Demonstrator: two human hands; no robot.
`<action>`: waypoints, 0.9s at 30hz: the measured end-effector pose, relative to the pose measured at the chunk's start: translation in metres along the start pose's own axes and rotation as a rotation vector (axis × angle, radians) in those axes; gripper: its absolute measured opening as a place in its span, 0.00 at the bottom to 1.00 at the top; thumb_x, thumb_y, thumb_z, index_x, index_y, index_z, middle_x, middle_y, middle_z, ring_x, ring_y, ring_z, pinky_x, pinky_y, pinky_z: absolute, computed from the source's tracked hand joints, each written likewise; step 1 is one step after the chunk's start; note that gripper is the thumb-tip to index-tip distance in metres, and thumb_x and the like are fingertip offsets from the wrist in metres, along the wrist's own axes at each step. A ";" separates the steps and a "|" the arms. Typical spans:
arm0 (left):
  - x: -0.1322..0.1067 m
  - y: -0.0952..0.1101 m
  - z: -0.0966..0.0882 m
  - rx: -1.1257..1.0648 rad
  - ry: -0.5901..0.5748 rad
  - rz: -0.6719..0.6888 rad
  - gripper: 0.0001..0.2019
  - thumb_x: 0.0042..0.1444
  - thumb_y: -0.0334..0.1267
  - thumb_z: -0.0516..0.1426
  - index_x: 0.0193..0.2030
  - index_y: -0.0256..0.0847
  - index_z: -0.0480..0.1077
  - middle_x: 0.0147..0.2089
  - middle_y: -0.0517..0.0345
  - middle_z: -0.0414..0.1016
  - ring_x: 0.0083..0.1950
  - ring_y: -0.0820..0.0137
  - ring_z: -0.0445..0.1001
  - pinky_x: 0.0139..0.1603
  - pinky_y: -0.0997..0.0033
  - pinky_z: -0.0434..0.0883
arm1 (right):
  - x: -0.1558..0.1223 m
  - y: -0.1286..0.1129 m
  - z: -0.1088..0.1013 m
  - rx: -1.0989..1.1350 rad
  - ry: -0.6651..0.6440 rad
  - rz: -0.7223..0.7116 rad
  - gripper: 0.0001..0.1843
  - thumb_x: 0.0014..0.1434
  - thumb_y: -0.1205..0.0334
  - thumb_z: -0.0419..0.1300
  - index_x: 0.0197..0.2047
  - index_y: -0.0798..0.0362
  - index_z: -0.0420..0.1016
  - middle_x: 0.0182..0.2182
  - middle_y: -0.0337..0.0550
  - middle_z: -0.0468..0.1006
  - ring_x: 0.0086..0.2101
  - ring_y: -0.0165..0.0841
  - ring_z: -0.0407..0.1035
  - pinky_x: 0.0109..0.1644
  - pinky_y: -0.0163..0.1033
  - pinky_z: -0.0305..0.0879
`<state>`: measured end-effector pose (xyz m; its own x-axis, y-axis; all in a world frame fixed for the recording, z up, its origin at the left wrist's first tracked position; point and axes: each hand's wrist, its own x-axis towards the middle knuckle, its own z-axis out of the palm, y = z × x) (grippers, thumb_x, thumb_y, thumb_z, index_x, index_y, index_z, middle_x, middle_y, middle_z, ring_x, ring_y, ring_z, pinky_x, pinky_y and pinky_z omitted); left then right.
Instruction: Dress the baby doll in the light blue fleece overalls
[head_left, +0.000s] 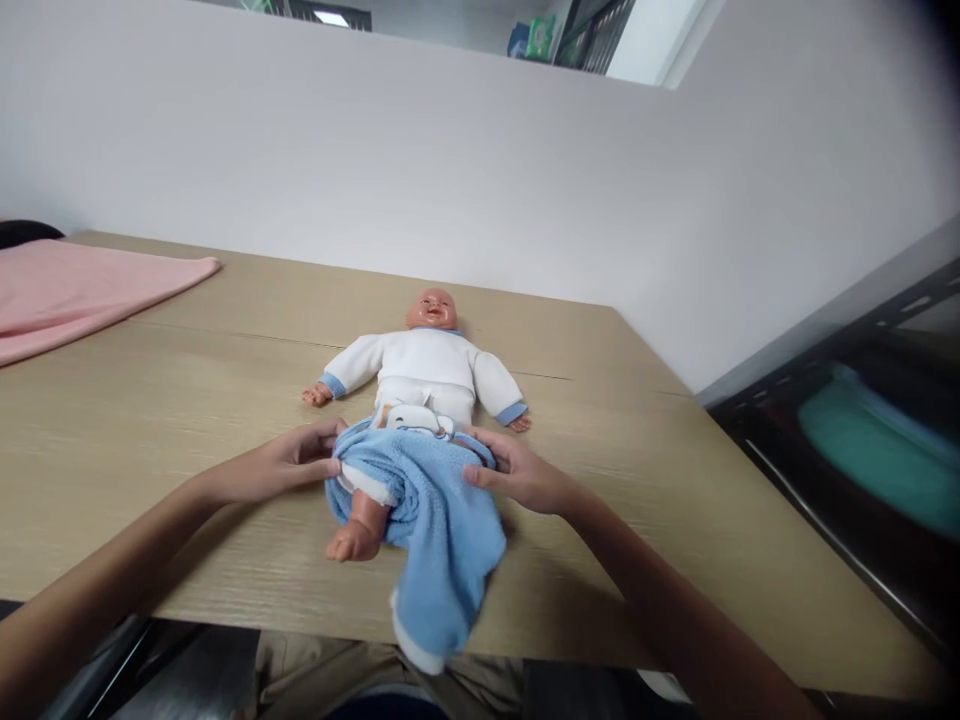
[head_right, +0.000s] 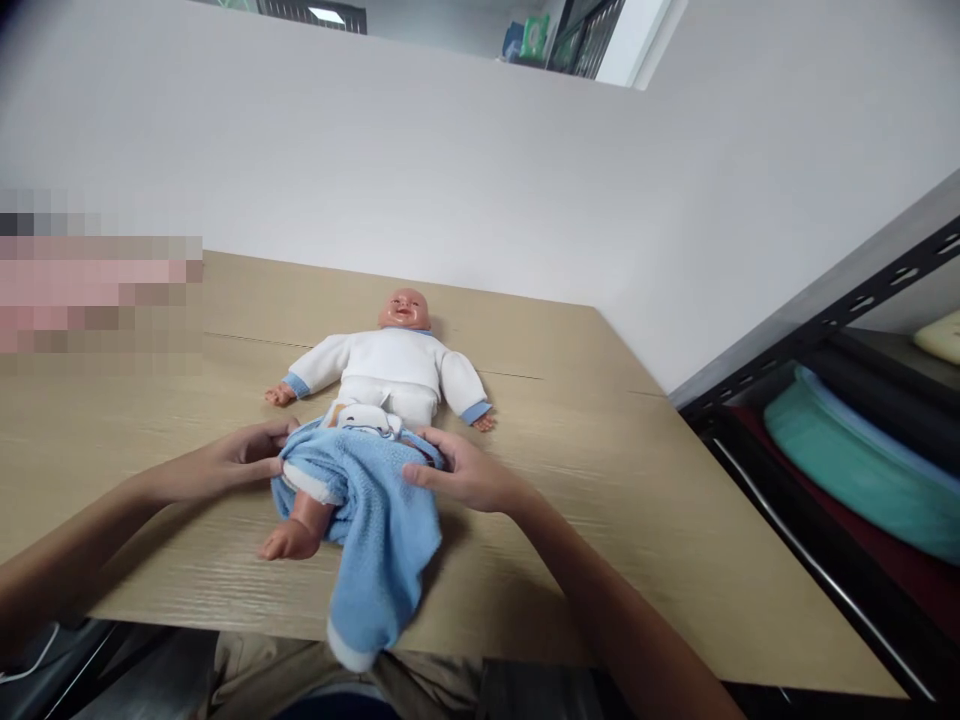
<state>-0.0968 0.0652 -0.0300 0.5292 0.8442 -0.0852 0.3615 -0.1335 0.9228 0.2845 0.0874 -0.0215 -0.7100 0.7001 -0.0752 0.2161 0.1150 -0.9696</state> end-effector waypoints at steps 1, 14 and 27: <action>0.001 -0.003 -0.004 0.014 0.009 -0.020 0.25 0.73 0.65 0.60 0.57 0.46 0.81 0.56 0.47 0.85 0.61 0.49 0.82 0.67 0.48 0.80 | -0.001 0.007 -0.003 0.058 0.011 -0.004 0.39 0.67 0.29 0.72 0.65 0.51 0.78 0.57 0.47 0.83 0.57 0.46 0.78 0.65 0.51 0.75; 0.064 0.086 0.014 0.503 0.007 0.303 0.23 0.70 0.58 0.65 0.65 0.49 0.80 0.69 0.48 0.80 0.72 0.48 0.72 0.76 0.48 0.68 | -0.005 0.015 -0.006 0.064 -0.065 0.002 0.35 0.65 0.28 0.73 0.55 0.51 0.83 0.42 0.39 0.79 0.43 0.39 0.73 0.51 0.42 0.73; 0.122 0.098 0.034 0.020 -0.452 0.129 0.13 0.62 0.42 0.67 0.52 0.46 0.82 0.48 0.58 0.89 0.53 0.55 0.87 0.57 0.61 0.80 | -0.023 -0.007 0.008 0.149 -0.182 0.136 0.28 0.58 0.38 0.81 0.50 0.50 0.85 0.44 0.43 0.85 0.46 0.44 0.79 0.56 0.48 0.78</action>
<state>0.0297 0.1374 0.0370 0.8506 0.5096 -0.1294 0.2829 -0.2361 0.9296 0.2941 0.0653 -0.0146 -0.7931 0.5623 -0.2343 0.2263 -0.0851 -0.9703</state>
